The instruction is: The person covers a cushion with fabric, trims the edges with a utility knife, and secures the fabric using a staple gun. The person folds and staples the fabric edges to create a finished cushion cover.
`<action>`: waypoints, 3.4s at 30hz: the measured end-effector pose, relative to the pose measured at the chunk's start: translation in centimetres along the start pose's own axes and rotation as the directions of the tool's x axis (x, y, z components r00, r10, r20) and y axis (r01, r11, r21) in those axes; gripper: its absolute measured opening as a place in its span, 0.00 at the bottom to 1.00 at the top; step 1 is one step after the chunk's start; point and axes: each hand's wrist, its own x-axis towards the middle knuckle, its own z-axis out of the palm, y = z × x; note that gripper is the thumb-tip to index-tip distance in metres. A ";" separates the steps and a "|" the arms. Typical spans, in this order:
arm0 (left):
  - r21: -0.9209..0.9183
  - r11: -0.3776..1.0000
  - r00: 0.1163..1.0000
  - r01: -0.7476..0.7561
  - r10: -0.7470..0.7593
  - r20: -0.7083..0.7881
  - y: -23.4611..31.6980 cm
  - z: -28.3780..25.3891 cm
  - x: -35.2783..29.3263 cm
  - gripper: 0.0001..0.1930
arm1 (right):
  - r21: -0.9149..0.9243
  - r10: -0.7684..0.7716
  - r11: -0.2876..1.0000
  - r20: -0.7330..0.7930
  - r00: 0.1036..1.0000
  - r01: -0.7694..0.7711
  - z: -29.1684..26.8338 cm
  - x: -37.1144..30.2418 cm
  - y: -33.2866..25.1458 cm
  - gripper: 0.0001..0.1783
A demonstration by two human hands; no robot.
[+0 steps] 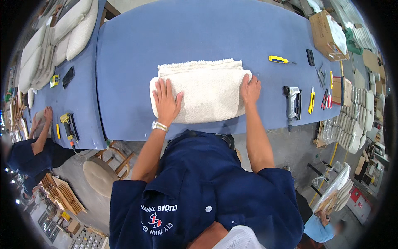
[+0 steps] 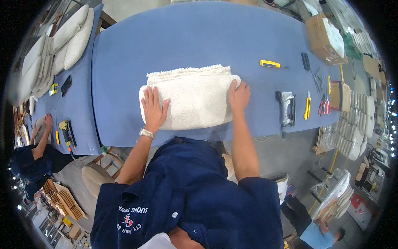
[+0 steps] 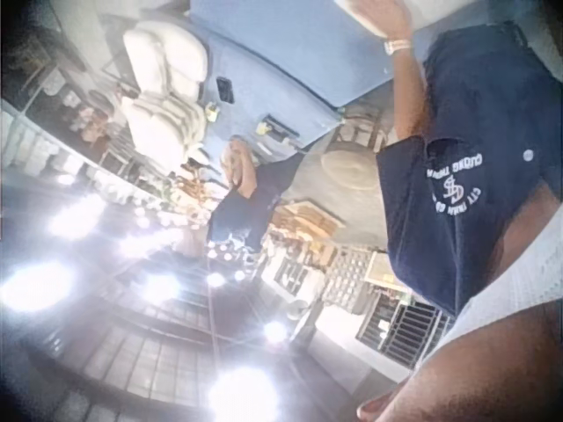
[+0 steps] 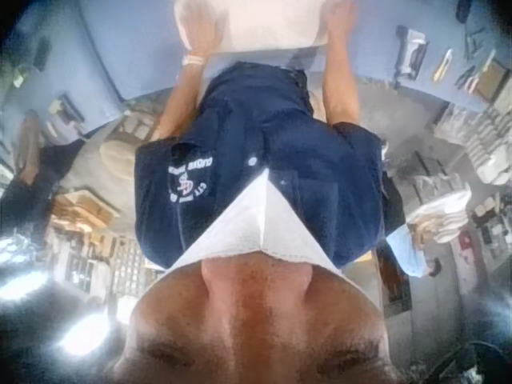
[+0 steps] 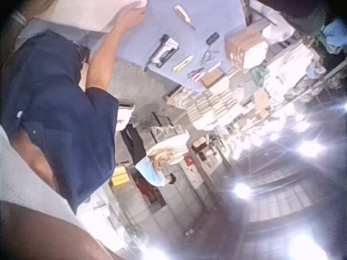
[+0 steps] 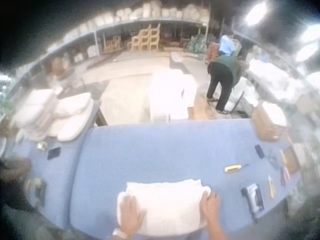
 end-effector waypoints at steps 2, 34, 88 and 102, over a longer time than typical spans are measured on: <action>0.076 0.996 0.998 -0.046 0.041 0.055 1.4 0.0 2.7 0.40 | 0.009 0.009 1.000 -0.026 1.000 -0.009 0.2 -0.4 -0.4 0.33; -0.885 0.160 0.790 0.438 -0.539 0.293 -9.0 0.2 -5.7 0.26 | 0.711 0.117 0.635 0.297 0.948 -0.301 -4.1 -4.7 3.7 0.37; -0.889 -0.054 0.590 0.455 -0.730 0.346 12.3 4.1 -10.7 0.28 | -0.233 -0.125 0.971 -0.300 0.946 0.054 -18.2 15.6 37.6 0.29; -0.879 0.387 0.844 0.280 -0.535 0.033 24.3 -2.8 -4.9 0.40 | 0.033 0.022 0.999 -0.201 0.979 -0.015 -15.1 20.3 40.1 0.26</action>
